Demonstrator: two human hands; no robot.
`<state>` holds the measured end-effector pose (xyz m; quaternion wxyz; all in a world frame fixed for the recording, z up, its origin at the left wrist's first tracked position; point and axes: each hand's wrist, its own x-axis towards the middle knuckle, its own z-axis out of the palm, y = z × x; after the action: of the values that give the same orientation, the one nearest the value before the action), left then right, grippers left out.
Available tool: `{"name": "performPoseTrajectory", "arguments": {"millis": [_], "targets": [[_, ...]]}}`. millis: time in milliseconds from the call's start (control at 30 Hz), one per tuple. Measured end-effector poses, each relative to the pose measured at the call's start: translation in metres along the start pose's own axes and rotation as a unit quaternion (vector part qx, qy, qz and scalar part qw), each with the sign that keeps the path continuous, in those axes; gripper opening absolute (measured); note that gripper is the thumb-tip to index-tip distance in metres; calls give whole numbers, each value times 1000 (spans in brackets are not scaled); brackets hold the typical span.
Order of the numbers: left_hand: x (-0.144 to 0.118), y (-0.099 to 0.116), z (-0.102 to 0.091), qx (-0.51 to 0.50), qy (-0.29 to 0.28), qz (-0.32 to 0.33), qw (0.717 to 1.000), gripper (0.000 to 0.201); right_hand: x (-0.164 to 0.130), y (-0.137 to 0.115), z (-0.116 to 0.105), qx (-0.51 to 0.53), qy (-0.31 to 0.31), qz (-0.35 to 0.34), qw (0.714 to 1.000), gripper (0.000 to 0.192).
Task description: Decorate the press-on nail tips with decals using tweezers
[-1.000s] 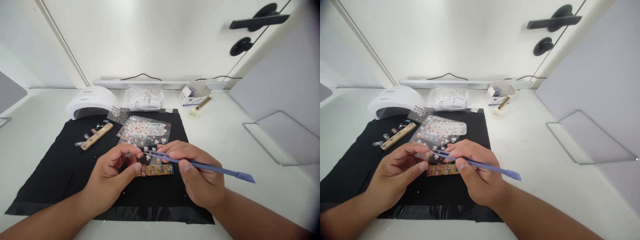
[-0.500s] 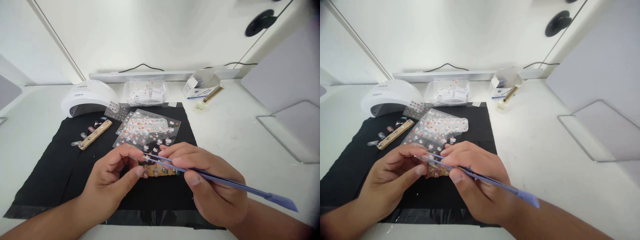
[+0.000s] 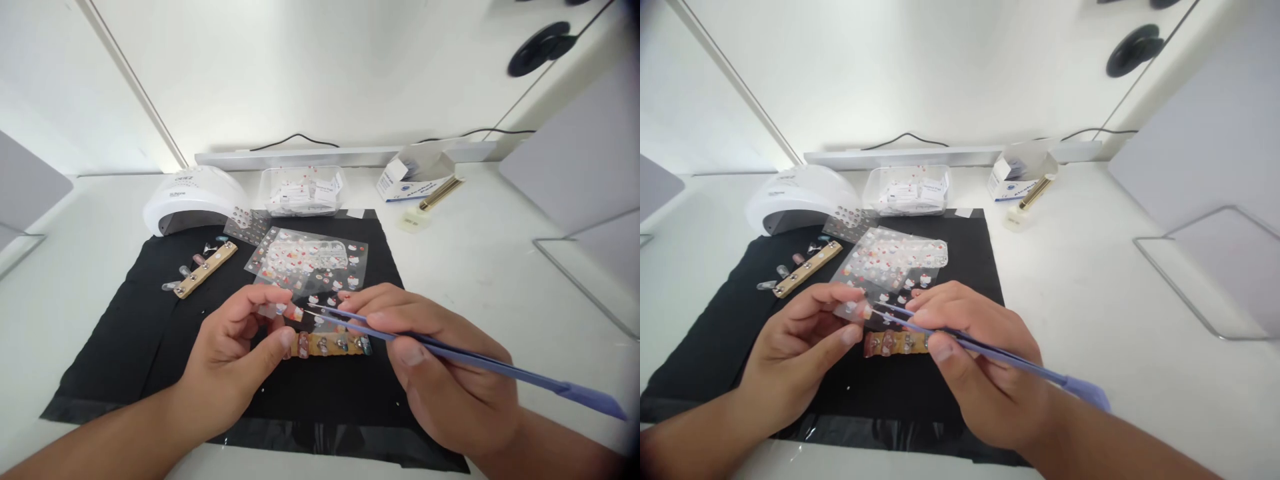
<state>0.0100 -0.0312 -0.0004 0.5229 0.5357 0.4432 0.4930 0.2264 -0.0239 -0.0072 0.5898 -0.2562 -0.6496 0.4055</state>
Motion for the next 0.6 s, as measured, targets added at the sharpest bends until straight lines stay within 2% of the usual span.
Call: {"name": "performPoseTrajectory", "arguments": {"millis": [200,333,433,600], "targets": [[0,0,1,-1,10,3,1000,23,-1,3,-1,18,-7,-5,1000,28],[0,1,5,-20,7,14,1000,26,0,5,-1,30,-18,-5,999,27],[2,3,7,-16,27,23,999,26,0,7,0,41,-18,-1,999,27],[2,4,9,10,35,10,999,29,-1,9,0,43,-14,-23,999,27]]}}
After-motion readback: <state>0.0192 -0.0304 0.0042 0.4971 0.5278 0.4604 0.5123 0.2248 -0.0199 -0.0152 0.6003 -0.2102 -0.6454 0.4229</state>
